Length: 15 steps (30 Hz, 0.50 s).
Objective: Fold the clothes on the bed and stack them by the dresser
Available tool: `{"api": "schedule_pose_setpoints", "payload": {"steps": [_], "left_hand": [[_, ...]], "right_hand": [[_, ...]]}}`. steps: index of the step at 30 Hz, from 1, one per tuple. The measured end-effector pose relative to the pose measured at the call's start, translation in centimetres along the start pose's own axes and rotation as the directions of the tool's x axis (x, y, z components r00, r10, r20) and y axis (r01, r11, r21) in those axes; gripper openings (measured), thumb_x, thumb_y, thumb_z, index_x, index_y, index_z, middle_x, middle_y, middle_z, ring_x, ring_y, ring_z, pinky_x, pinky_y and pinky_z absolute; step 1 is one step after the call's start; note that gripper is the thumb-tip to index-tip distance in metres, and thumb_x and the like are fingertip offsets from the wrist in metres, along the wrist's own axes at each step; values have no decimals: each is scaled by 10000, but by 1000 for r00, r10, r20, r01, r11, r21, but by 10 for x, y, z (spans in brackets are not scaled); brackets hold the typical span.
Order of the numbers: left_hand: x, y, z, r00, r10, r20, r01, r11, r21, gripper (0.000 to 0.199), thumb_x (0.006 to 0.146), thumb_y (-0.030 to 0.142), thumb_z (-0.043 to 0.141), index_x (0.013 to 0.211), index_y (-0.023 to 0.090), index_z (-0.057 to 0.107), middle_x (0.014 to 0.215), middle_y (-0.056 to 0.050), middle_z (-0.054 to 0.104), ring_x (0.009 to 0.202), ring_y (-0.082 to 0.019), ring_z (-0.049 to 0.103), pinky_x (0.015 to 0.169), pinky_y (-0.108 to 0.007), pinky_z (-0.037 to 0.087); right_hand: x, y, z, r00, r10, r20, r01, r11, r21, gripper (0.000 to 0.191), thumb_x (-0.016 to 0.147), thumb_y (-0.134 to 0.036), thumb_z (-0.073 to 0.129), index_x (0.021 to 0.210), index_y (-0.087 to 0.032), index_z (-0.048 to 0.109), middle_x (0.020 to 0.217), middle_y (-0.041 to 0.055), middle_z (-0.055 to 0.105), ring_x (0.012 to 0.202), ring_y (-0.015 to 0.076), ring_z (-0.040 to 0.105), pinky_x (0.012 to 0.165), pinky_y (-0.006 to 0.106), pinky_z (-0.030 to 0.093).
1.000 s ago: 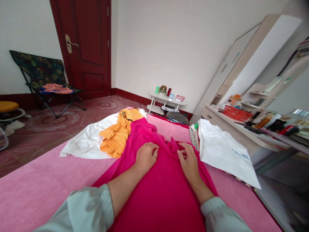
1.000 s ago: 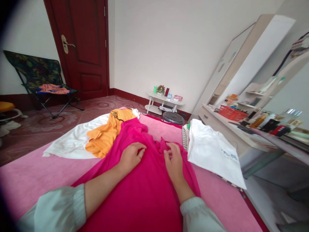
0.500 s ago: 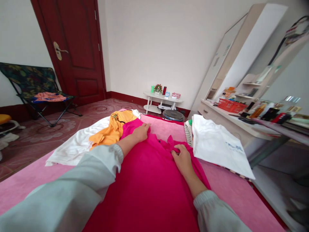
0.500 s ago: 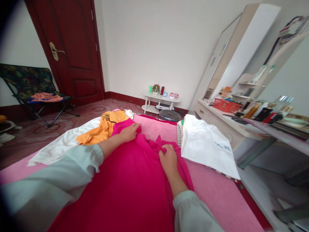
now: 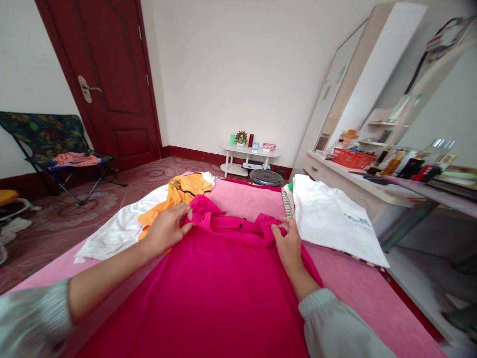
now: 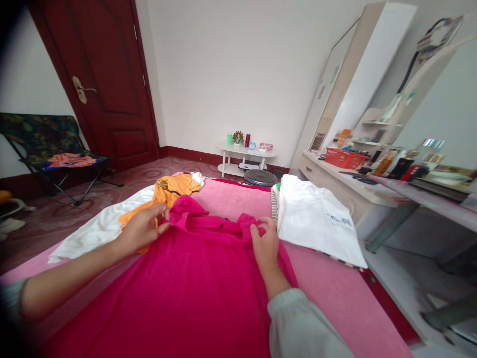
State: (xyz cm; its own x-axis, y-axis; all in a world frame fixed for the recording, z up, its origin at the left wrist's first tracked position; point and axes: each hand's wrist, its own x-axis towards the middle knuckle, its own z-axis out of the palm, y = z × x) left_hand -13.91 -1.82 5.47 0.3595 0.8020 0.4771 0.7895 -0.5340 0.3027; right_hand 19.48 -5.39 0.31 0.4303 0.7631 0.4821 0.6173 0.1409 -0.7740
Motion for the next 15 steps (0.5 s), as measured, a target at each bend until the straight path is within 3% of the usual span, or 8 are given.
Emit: {"api": "schedule_pose_setpoints", "payload": {"steps": [3,5,7,10,11,12,14,15], "left_hand": [[-40,-5,-2,987,-48,153,50,999,-9,29,785,239,494,808,221,494,678,31,556,643,-153,543,587,-236,369],[-54,-3,-1,979,-79,188,86,996,-30,197,814,248,473,1008,237,507,697,29,578,651,-162,559,589,-240,383],[-58,2,-2,980,-64,187,77,995,-65,355,823,240,462,1178,244,471,810,0,625,752,-177,596,657,-251,423],[-55,11,-12,973,-5,232,34,992,-121,275,766,186,489,1014,237,594,924,-27,652,865,-189,614,744,-268,448],[-53,14,-18,957,-11,291,57,987,-150,208,737,165,497,894,224,619,868,-19,658,815,-184,623,715,-264,456],[-49,15,-24,922,-37,385,117,976,-186,164,715,150,496,806,214,616,771,-6,656,727,-175,628,656,-257,462],[-33,16,-35,787,-102,608,295,928,-226,121,693,141,509,733,202,606,566,33,605,545,-155,601,530,-238,451],[-20,16,-40,745,-154,649,378,900,-219,100,676,141,539,722,196,610,492,51,572,483,-151,582,490,-232,445]], "right_hand": [[-3,-4,3,973,-79,218,120,976,-182,581,728,-458,629,1230,-199,492,876,53,658,802,234,624,721,344,464],[-5,-7,3,923,-122,365,230,935,-270,481,729,-437,636,1151,-217,565,951,68,659,842,234,624,743,340,461],[-8,-11,-2,891,-149,429,299,903,-307,291,760,-361,602,999,-196,626,973,88,663,878,238,622,770,339,458],[-12,-23,-22,862,-108,495,266,928,-260,158,772,-286,560,862,-178,634,832,76,684,761,221,637,683,314,479],[-12,-29,-32,824,-58,564,209,956,-207,153,777,-295,555,841,-181,634,755,55,681,668,202,631,612,294,481],[-11,-37,-43,758,6,653,124,980,-153,161,780,-318,557,826,-186,637,682,31,669,571,179,609,531,270,467],[-2,-54,-62,516,131,847,-89,991,-100,190,767,-356,582,822,-189,653,608,1,653,452,148,559,415,237,422],[8,-63,-68,409,172,896,-164,980,-114,193,739,-355,617,814,-184,665,616,6,662,447,147,559,395,232,415]]}}
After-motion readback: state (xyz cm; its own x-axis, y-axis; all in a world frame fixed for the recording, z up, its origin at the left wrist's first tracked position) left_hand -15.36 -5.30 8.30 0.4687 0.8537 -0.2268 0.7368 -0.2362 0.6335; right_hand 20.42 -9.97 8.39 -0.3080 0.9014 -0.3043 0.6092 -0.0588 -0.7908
